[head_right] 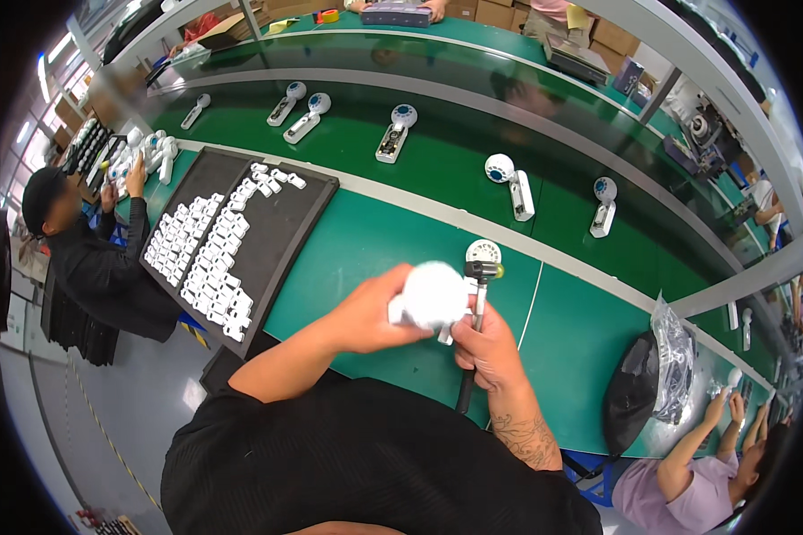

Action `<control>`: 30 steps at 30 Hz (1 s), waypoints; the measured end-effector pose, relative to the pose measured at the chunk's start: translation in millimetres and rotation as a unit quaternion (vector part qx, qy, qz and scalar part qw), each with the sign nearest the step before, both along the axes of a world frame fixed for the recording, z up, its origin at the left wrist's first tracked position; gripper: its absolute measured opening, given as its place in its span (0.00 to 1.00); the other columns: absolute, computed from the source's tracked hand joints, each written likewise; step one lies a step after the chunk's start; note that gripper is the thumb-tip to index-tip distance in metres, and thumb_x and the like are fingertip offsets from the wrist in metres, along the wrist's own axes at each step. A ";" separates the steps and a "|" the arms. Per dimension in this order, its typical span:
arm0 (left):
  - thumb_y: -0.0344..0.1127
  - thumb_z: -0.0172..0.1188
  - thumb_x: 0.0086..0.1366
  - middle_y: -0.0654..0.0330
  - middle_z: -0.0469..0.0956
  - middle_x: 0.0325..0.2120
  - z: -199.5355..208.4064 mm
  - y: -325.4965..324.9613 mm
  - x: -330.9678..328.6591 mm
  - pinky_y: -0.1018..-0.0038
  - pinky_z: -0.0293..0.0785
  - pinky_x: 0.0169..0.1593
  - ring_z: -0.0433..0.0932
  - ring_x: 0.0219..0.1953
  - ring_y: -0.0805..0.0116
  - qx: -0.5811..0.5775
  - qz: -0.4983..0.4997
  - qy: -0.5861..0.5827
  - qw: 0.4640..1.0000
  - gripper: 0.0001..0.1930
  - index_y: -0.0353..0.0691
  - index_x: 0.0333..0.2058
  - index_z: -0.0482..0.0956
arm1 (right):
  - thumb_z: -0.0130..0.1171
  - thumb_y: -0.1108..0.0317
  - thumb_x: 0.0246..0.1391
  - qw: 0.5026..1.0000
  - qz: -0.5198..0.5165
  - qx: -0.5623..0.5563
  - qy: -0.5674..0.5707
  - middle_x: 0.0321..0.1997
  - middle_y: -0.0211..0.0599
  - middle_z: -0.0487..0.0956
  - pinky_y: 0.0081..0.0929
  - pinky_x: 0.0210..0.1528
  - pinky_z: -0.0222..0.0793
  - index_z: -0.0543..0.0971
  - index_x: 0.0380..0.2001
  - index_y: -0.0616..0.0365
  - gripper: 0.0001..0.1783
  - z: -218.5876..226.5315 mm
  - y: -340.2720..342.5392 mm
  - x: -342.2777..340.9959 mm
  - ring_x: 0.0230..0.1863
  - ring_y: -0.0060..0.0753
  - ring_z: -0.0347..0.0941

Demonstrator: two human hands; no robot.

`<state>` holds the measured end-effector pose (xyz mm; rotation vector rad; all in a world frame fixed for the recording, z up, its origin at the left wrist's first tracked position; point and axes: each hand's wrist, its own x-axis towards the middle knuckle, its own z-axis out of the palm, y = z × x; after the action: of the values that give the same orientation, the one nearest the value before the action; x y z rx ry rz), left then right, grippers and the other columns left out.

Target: Assembling and testing small electronic devices using a handheld testing probe and a small hammer on a production line.

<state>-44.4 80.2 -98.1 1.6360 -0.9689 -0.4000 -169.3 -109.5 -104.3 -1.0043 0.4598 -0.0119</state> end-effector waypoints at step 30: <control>0.35 0.49 0.70 0.47 0.78 0.46 -96.9 69.4 30.2 0.48 0.85 0.42 0.82 0.49 0.45 -0.216 -0.120 0.671 0.699 0.18 0.43 0.58 0.66 | 0.63 0.72 0.62 0.998 0.035 -0.045 -0.019 0.39 0.47 0.84 0.13 0.16 0.55 0.75 0.55 0.63 0.19 21.0 22.4 6.7 0.15 0.11 0.63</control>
<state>-14.2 149.6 -195.0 0.4295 -0.0629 -1.2095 -162.6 -87.0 -83.3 -1.1067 0.3927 0.0104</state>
